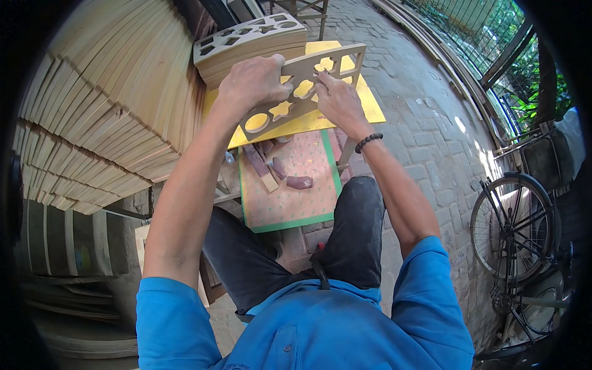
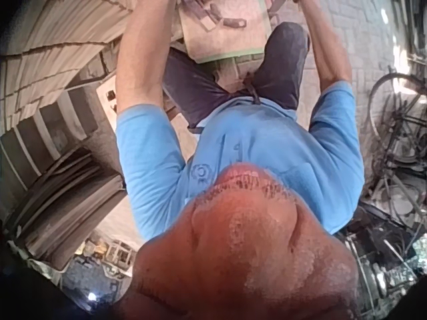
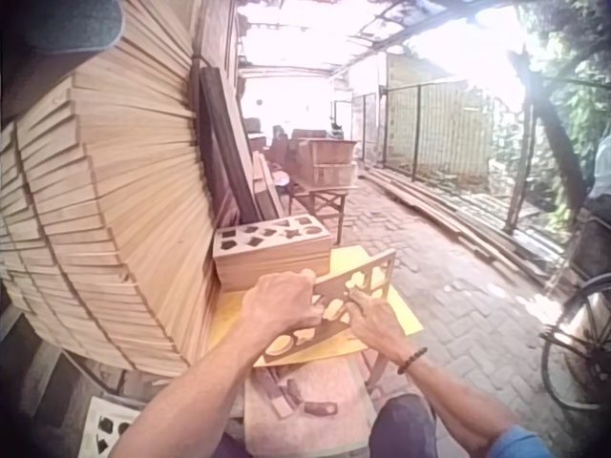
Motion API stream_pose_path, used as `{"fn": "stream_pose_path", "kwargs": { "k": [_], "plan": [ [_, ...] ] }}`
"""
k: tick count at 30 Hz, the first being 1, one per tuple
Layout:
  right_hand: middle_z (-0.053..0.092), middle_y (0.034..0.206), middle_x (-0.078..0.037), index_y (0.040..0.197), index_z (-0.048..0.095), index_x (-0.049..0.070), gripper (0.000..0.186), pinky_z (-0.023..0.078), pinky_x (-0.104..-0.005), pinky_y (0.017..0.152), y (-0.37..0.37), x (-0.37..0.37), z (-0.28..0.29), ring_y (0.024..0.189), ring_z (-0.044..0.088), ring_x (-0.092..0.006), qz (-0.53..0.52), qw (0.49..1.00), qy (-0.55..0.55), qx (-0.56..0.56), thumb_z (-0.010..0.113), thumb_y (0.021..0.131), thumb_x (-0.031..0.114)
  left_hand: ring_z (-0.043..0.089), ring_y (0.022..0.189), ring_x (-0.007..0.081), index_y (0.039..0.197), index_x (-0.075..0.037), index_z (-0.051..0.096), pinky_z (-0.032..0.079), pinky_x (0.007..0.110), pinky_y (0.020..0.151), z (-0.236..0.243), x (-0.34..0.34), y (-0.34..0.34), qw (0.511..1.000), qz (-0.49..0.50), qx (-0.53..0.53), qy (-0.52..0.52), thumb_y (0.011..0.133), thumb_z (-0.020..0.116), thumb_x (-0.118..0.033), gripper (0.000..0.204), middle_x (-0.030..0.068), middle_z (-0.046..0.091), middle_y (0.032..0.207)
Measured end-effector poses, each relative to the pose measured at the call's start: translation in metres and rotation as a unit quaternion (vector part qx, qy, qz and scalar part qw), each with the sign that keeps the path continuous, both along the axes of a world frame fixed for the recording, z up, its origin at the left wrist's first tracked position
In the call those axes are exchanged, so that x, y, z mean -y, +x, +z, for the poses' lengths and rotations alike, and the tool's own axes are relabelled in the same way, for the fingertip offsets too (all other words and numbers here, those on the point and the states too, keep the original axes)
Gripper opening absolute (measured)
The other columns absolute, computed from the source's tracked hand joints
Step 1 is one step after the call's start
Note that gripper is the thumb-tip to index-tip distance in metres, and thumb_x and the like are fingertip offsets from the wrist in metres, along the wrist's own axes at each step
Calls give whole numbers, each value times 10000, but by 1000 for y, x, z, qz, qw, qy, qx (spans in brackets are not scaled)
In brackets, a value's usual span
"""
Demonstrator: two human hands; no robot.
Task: Sanding the edges of a decorative wooden cutout.
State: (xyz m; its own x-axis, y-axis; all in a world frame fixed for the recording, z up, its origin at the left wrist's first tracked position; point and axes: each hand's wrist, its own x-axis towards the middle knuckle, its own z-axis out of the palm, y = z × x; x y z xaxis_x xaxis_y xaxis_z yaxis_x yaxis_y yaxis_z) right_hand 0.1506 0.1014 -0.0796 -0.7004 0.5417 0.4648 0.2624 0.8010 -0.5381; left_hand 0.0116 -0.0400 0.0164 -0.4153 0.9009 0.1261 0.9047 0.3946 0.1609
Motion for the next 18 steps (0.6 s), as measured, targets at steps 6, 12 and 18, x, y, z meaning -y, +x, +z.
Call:
{"fn": "stream_pose_path", "kwargs": {
  "k": [6, 12, 18],
  "plan": [
    [694, 895, -256, 1223, 610, 14, 329, 506, -545, 809, -4, -10, -1, 887, 675, -447, 14, 998, 59, 26, 494, 998, 225, 679, 1074, 358, 1131, -29, 655, 530, 468, 938, 3, 0, 1, 1000, 20, 4, -4, 805, 648, -354, 461, 210, 719, 1071],
    [694, 861, -258, 1257, 598, 17, 346, 508, -542, 791, 2, -4, 5, 867, 685, -436, -1, 995, 74, 72, 497, 1014, 242, 674, 1089, 360, 1141, -39, 658, 527, 469, 948, 0, -1, -3, 1000, 17, -4, -1, 808, 646, -371, 471, 210, 716, 1086],
    [698, 847, -254, 1278, 609, 40, 342, 518, -523, 784, -7, 0, -7, 858, 691, -429, -44, 996, 51, 54, 504, 1015, 231, 673, 1093, 354, 1156, -40, 661, 525, 465, 957, 0, -3, -5, 1000, 20, 3, -4, 796, 652, -379, 495, 206, 714, 1100]
  ]
}}
